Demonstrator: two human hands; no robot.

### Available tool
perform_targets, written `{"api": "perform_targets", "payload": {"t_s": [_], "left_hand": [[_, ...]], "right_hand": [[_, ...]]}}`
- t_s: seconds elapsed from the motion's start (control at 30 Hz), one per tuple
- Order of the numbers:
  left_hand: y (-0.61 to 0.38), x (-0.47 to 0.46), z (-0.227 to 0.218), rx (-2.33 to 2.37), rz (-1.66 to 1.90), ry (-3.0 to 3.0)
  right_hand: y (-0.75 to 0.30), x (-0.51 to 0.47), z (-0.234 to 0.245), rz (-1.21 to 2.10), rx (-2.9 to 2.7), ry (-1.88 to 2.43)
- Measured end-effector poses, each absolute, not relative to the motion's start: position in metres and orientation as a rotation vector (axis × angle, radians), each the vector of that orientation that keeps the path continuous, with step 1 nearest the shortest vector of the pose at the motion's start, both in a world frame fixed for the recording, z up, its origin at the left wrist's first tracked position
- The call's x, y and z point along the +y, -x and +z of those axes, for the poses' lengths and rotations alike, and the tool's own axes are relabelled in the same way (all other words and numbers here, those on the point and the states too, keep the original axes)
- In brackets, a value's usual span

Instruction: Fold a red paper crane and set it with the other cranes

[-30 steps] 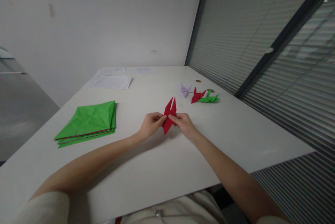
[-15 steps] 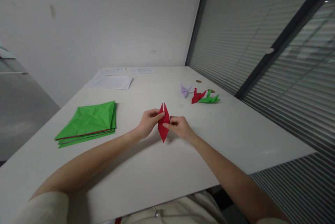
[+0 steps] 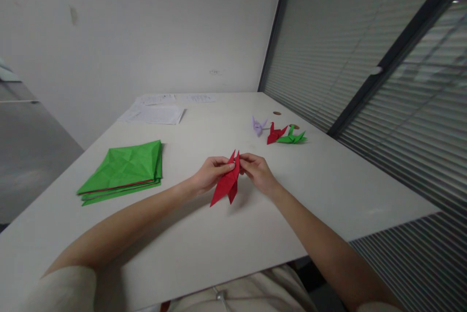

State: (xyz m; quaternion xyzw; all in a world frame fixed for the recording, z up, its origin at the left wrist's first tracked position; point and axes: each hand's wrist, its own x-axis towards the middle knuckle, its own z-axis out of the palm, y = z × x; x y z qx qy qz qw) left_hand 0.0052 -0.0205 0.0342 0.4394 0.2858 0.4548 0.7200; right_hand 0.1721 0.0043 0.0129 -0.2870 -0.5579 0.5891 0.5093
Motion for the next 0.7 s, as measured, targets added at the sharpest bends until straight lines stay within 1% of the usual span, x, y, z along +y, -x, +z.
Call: {"api": "perform_targets", "payload": {"t_s": [0.33,0.7], "left_hand": [[-0.004,-0.022,0.036,0.590,0.950,-0.941],[-0.002,-0.022,0.033,0.607,0.915,-0.915]], "right_hand": [[-0.174,0.001,0.015,1.535,-1.294,0.618],[-0.176,-0.005,0.026,1.522,-1.331,0.653]]}}
